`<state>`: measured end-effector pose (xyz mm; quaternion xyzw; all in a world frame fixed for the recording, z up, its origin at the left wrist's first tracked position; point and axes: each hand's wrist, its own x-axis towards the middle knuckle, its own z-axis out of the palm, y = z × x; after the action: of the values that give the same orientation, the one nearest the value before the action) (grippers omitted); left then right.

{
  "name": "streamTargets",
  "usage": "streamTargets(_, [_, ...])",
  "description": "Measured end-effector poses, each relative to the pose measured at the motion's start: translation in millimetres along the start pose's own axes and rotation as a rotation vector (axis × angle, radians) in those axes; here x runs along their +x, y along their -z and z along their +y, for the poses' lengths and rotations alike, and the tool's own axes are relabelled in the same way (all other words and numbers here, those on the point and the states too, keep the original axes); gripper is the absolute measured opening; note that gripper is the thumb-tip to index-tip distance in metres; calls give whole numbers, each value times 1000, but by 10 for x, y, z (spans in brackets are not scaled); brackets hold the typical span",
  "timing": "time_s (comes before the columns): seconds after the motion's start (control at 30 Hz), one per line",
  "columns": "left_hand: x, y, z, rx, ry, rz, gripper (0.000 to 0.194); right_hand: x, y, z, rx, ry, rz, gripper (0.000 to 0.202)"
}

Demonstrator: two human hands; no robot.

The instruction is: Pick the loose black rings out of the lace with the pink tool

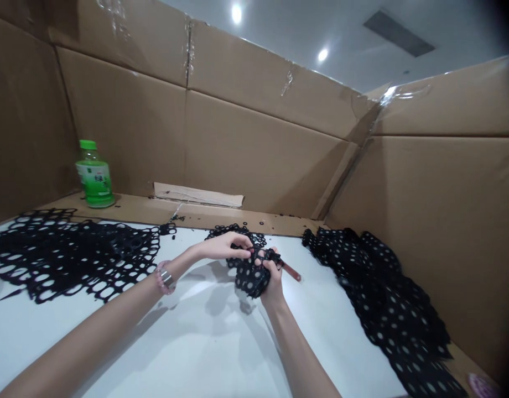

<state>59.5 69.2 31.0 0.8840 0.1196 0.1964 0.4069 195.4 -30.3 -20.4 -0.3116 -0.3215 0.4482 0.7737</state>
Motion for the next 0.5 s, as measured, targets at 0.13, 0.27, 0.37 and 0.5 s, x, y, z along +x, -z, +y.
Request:
streamTargets(0.13, [-15, 9, 54, -105, -1, 21, 25, 7, 12, -44, -173, 20, -11, 15])
streamTargets(0.27, [-3, 37, 133, -177, -31, 101, 23, 7, -1, -86, -421, 19, -50, 30])
streamTargets(0.37, [-12, 60, 159, -180, -39, 52, 23, 13, -1, -81, -529, 66, -88, 33])
streamTargets(0.5, [-29, 73, 104, -61, -25, 77, 25, 20, 34, -46, -603, 123, -65, 26])
